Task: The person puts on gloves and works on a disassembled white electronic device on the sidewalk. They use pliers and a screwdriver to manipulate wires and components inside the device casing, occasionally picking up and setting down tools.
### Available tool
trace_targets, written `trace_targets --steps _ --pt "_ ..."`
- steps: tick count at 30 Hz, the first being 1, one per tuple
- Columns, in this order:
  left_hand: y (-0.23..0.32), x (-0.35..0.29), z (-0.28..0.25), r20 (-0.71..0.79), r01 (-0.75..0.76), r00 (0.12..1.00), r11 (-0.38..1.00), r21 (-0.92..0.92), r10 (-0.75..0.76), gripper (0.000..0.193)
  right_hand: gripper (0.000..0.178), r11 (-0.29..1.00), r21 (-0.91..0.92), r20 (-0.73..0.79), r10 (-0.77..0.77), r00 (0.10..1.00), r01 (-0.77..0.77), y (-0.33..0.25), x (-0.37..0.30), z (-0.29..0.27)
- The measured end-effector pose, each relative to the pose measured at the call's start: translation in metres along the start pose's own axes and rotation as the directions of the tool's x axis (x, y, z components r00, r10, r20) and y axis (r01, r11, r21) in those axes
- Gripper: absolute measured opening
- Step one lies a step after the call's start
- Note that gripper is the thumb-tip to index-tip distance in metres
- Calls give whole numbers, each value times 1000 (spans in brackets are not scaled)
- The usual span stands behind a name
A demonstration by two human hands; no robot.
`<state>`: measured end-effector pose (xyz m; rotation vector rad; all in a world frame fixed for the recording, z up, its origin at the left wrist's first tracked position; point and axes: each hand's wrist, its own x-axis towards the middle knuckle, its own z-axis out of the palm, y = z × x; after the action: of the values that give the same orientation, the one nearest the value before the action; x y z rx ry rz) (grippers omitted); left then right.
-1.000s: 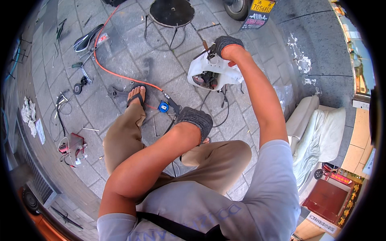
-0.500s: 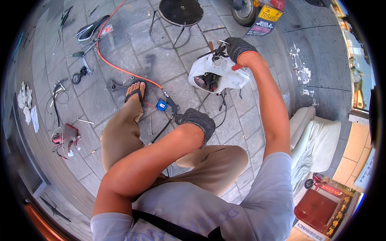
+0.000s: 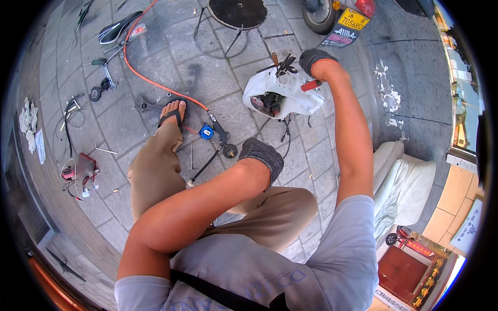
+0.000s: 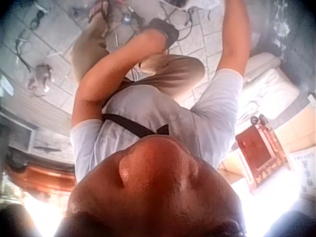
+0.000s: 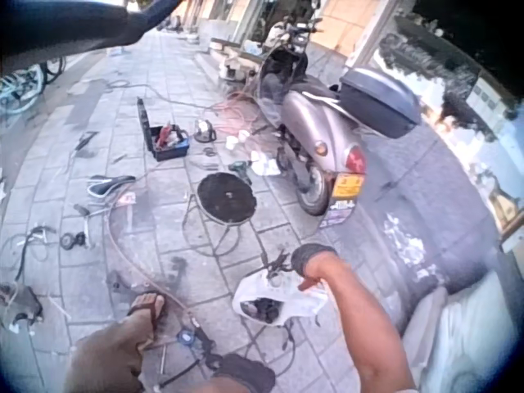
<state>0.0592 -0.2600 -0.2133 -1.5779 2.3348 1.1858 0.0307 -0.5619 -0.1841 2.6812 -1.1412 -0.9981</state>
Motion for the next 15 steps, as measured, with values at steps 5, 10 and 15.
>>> trace_targets --steps 5,10,15 --pt "-18 19 4 -167 141 976 990 -22 -143 38 35 986 124 -9 -110 994 110 20 1 29" --pt "-46 59 14 -386 207 866 932 -299 -317 37 33 975 100 -94 -188 978 197 40 19 62" --pt "-74 123 -8 -526 -219 762 615 -758 -378 61 31 956 30 -42 -292 956 293 44 43 82"
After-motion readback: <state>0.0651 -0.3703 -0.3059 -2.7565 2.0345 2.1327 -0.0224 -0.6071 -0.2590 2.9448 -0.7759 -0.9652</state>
